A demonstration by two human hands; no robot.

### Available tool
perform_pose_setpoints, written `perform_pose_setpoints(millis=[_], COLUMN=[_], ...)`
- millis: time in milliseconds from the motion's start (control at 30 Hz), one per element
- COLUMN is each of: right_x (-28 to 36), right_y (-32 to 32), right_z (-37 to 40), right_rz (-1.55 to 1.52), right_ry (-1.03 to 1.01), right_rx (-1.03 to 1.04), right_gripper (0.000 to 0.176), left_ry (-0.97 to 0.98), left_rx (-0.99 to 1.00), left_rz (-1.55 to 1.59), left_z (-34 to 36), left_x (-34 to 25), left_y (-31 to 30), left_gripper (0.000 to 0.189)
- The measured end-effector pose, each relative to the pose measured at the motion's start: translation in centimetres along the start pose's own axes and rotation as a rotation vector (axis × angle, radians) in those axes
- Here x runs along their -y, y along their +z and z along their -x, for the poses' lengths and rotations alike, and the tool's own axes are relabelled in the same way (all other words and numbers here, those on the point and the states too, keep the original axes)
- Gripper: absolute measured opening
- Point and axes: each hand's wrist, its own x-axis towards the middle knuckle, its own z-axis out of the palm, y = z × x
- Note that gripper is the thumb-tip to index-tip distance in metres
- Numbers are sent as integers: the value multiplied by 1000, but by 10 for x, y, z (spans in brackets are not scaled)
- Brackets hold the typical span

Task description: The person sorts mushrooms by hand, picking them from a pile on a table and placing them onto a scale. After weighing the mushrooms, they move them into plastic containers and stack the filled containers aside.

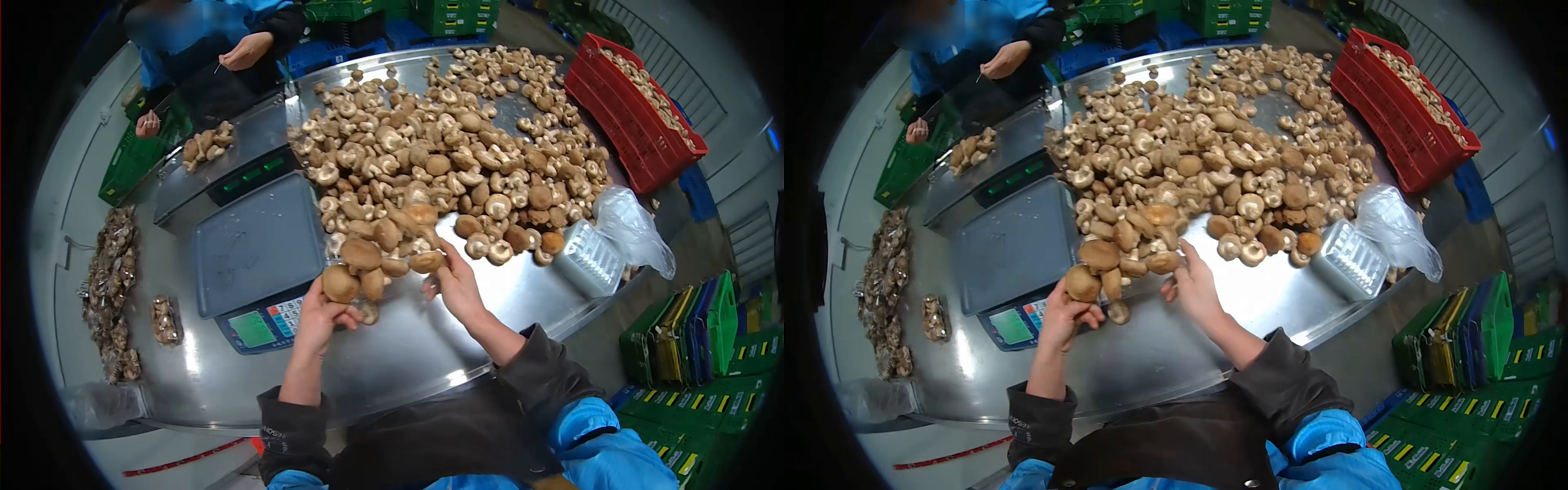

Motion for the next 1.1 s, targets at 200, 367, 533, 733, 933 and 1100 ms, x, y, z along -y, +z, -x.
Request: perform_pose_setpoints(millis=[200, 367, 533, 733, 933, 1100], right_x=[-15, -31, -39, 18, 57, 74], right_y=[99, 169, 183, 175, 201, 220], right_z=[-46, -60, -59, -76, -134, -142], right_rz=[544, 723, 835, 826, 1044, 1471], right_ry=[-456, -533, -544, -666, -542, -334], right_rx=[-39, -9, 45, 109, 548, 752], right_gripper=[50, 44, 47, 62, 82, 76], left_ry=[48, 6, -25, 52, 151, 176], left_rx=[-110, -210, -227, -317, -414, -400], left_rz=[-149, -264, -372, -361, -460, -474], left_z=[-6, -23, -28, -12, 5, 14], left_x=[-48, -59, -56, -52, -55, -52], left_y=[-113, -192, -229, -224, -213, -202], left_gripper=[49, 40, 35, 42, 50, 53])
